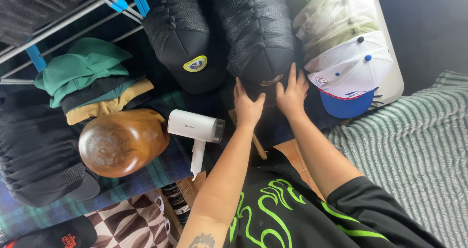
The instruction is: Clean and shape various hats using a brush, steamer, and wooden head form
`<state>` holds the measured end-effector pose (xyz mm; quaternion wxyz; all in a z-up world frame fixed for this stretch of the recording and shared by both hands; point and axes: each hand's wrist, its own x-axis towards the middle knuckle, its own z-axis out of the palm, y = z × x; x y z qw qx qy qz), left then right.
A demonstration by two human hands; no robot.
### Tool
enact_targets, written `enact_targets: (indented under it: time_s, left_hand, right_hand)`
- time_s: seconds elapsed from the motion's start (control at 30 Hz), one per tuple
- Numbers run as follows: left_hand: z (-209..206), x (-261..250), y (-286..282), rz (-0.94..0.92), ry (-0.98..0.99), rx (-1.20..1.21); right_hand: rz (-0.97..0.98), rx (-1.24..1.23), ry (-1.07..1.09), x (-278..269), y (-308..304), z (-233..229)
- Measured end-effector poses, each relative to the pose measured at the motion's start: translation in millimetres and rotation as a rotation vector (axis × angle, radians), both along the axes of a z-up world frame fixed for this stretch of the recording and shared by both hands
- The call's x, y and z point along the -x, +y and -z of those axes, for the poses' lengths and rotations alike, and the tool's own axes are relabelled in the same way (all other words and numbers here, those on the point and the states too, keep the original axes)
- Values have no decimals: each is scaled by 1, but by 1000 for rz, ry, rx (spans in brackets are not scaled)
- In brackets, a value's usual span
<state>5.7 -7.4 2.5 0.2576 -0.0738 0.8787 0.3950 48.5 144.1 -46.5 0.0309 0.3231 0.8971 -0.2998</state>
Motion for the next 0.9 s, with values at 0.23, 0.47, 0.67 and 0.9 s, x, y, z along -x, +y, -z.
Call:
enact_targets:
  time_s: [0.23,0.47,0.67,0.9]
  left_hand:
    - [-16,9,-5,-65,50,-128]
    - [-41,33,-11,-290,154,-437]
    - [-105,48,15,-251,-88,-501]
    - [-88,61,20,-343,-36,-486]
  right_hand:
    - [-66,-8,232,1,-4,1]
    - [-52,444,568,28,19,-64]
    - [8,481,230,62,28,-76]
    - [-7,365,367,81,10,-93]
